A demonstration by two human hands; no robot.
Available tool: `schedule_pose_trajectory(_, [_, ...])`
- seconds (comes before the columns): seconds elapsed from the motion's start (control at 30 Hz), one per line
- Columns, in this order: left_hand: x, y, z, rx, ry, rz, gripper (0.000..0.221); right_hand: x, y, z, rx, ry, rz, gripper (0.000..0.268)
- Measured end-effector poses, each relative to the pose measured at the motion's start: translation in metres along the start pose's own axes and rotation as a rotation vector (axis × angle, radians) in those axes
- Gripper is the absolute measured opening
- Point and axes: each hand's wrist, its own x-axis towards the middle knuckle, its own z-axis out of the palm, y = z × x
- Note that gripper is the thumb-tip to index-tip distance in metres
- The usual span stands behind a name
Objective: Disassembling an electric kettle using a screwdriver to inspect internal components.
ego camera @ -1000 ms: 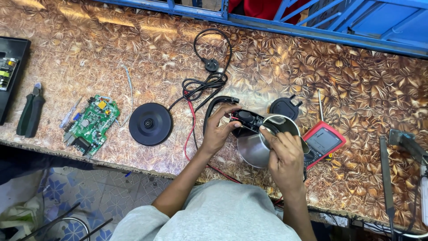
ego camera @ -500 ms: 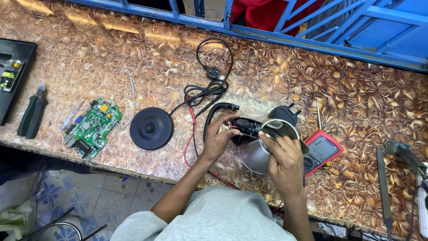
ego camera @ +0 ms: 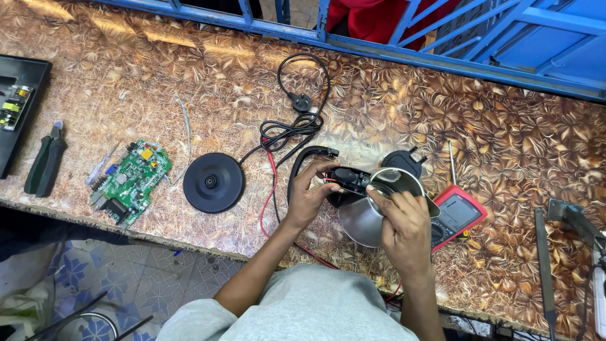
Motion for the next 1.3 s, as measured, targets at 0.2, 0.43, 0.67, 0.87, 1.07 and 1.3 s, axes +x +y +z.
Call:
schedule_pose_trajectory(0.2, [0.0,-0.006,0.0,0.001,-0.012,-0.007,0.049,0.0,0.002,0.001,0.004,0.003,0.007,0.044])
schedule_pose_trajectory(0.43, [-0.002,-0.008,-0.003,-0.122,-0.057,-0.084,0.053,0.001,0.001,0.001,0.007,0.008,-0.003,0.043])
schedule_pose_trajectory(0.67, [-0.011,-0.026,0.004,-0.244,-0.101,-0.157,0.059,0.001,-0.003,0.001,0.0,0.001,0.028,0.042])
schedule_pose_trajectory(0.87, [-0.005,-0.026,0.005,-0.295,-0.161,-0.154,0.058,-0.011,0.02,0.011,-0.023,-0.016,0.013,0.046])
schedule_pose_trajectory(1.07, [0.0,-0.028,0.004,-0.295,-0.181,-0.144,0.056,0.012,-0.013,-0.018,0.131,-0.003,0.073,0.052])
schedule_pose_trajectory(1.3, [0.003,-0.026,0.002,-0.089,-0.23,-0.242,0.084,0.033,-0.113,-0.087,0.125,0.18,-0.287,0.017])
